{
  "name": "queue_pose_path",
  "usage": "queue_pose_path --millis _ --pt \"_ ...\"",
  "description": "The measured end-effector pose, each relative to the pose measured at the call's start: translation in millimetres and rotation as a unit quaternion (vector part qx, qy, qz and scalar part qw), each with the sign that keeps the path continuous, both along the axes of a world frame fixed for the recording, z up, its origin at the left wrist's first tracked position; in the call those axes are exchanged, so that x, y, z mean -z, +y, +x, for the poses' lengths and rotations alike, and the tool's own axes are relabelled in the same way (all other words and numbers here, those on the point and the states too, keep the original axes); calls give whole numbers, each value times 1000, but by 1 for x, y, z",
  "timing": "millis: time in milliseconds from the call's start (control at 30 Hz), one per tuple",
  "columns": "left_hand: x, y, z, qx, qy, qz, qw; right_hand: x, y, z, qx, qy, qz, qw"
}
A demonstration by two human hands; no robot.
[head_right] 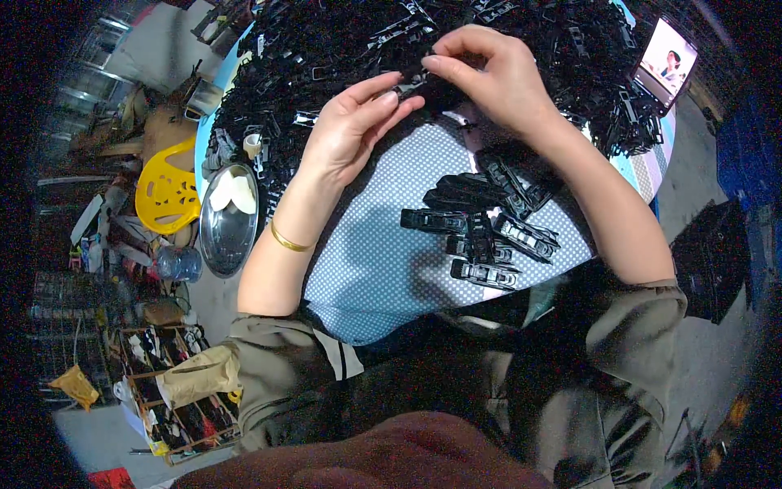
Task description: Assembling small black plastic components by hand at a workstation.
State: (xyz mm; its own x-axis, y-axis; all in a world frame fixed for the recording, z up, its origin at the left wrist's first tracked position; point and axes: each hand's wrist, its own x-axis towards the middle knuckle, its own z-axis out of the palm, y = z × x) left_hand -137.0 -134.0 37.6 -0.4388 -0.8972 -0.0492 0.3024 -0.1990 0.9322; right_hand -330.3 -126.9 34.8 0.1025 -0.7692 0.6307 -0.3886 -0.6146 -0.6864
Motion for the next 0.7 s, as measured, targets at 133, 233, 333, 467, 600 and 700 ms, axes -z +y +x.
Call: queue_pose_path --millis 133,233,333,467,600,700 --pt "2 1 -3 -47 0 -18 999 -7 12 8 17 -2 104 994" --pt "3 4 -4 -35 38 -7 999 -1 10 9 37 10 126 991" --pt "2 3 -2 17 62 -17 998 2 7 8 53 9 112 992" --pt "2 -1 1 50 61 -21 997 2 6 8 49 9 127 991" --pt "9 -5 2 50 27 -17 998 7 5 9 40 28 122 991" --pt "9 -3 -3 38 -7 -43 998 4 8 9 76 97 112 986"
